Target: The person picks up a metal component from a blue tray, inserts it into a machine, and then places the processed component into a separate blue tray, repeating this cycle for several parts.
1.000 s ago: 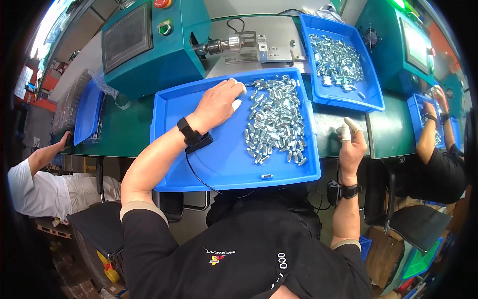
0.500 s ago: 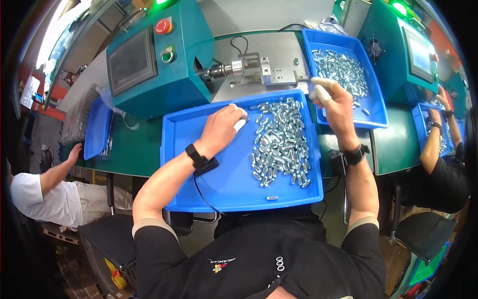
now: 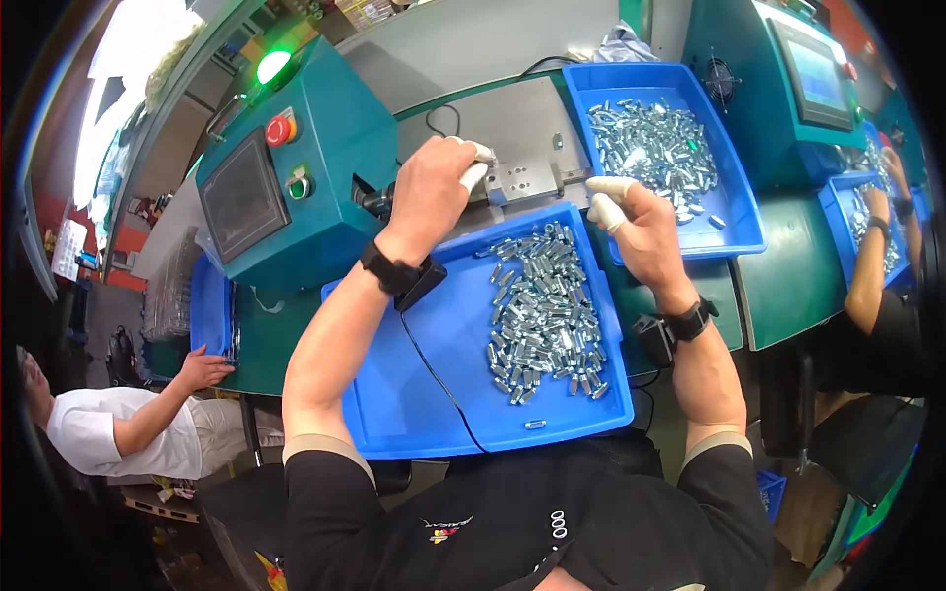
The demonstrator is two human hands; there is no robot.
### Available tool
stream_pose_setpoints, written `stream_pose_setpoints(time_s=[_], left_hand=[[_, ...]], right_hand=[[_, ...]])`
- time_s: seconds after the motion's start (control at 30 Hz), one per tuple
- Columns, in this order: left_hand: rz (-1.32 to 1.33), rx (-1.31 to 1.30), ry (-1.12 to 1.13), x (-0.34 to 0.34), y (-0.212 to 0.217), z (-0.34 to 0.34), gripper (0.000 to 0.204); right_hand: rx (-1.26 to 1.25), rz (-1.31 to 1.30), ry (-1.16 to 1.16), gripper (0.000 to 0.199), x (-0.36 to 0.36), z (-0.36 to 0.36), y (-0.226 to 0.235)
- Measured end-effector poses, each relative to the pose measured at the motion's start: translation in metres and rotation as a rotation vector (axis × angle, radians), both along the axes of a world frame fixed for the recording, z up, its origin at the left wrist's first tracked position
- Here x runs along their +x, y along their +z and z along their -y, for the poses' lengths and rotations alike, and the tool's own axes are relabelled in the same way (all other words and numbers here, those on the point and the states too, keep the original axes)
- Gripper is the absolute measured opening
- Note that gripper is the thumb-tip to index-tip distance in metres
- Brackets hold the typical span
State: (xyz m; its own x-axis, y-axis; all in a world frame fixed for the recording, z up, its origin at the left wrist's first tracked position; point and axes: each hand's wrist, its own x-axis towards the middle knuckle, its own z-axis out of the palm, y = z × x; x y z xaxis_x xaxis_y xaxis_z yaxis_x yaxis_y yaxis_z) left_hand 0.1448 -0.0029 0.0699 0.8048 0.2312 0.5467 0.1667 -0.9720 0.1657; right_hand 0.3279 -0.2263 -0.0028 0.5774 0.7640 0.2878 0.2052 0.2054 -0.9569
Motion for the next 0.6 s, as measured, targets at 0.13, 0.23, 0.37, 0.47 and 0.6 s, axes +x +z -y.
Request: stream_pose_setpoints(time_s=[0.13, 0.23, 0.37, 0.47, 0.6], left_hand=[[-0.091, -0.001, 0.024, 0.01, -0.005, -0.01, 0.019], [-0.114, 0.029, 0.034, 0.009, -0.007, -0.013, 0.019], [-0.127, 0.024, 0.056, 0.008, -0.009, -0.012, 0.019], [-0.107, 0.176, -0.023, 0.006, -0.01, -0.011, 0.02], [-0.012, 0.331, -0.067, -0.003, -0.011, -0.004, 0.021]], right_hand=[[-0.059, 0.091, -0.009, 0.027, 0.001, 0.001, -0.002], [-0.085, 0.121, 0.009, 0.027, 0.0, 0.002, 0.001], [-0.119, 0.154, 0.012, 0.027, 0.0, 0.004, 0.006], [-0.083, 0.184, -0.025, 0.025, -0.002, 0.001, 0.004], [-0.028, 0.209, -0.057, 0.024, -0.005, -0.003, -0.004]])
